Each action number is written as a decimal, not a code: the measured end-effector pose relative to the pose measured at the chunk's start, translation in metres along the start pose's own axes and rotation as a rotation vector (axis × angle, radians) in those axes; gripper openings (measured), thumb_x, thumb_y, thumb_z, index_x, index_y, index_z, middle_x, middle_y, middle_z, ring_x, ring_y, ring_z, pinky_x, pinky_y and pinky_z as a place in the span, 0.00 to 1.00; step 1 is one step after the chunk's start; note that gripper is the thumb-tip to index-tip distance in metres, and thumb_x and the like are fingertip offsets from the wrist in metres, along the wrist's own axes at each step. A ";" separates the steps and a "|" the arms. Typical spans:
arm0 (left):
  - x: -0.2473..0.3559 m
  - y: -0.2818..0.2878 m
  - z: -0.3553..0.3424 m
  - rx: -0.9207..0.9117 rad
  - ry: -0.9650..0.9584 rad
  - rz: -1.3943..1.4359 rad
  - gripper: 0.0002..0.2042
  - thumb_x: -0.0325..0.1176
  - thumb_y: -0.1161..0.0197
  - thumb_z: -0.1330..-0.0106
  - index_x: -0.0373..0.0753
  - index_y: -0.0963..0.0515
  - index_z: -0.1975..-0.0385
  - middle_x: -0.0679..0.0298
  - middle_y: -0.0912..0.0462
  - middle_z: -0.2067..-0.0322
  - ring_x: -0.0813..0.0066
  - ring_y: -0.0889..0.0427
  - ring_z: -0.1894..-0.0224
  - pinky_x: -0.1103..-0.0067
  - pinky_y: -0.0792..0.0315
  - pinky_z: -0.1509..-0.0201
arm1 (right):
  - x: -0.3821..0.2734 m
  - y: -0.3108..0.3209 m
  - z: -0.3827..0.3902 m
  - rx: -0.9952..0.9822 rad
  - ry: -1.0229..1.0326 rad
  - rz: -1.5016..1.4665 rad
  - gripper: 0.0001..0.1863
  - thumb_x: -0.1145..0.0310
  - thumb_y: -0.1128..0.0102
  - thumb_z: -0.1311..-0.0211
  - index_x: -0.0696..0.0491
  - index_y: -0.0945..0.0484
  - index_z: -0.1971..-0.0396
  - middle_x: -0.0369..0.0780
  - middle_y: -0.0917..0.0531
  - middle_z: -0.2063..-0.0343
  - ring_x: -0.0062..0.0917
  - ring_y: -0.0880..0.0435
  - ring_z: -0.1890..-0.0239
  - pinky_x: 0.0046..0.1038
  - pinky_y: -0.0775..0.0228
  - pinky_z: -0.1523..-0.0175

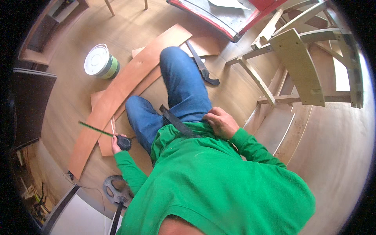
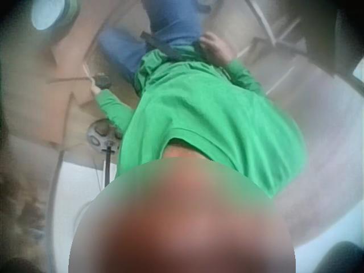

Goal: The person measures and marks a wooden plank with a tape measure and pencil, then uses a hand saw to cut along the marked line. The cut piece is separated and set aside.

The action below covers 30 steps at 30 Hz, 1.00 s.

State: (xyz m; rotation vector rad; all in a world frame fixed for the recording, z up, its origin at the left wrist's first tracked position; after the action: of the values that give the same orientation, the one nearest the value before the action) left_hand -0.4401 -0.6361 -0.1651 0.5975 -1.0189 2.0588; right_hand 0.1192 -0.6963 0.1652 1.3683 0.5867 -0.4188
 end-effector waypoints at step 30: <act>0.029 -0.256 0.061 -0.198 -0.101 -0.166 0.15 0.41 0.39 0.16 0.34 0.20 0.48 0.50 0.12 0.58 0.57 0.11 0.57 0.64 0.15 0.46 | 0.015 -0.058 -0.098 -0.215 0.765 0.358 0.14 0.55 0.39 0.30 0.31 0.10 0.50 0.41 0.22 0.45 0.34 0.21 0.43 0.38 0.28 0.47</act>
State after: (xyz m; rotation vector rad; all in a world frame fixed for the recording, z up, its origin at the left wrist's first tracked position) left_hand -0.2515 -0.5705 0.0084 0.6647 -1.1750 1.7741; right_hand 0.0826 -0.6088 0.1012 1.3685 0.9497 0.4757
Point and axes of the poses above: each hand's wrist, its own z-axis away from the middle knuckle, its own y-axis out of the back of the hand, x = y × z, the point moved 8 cm from there along -z, towards the middle knuckle
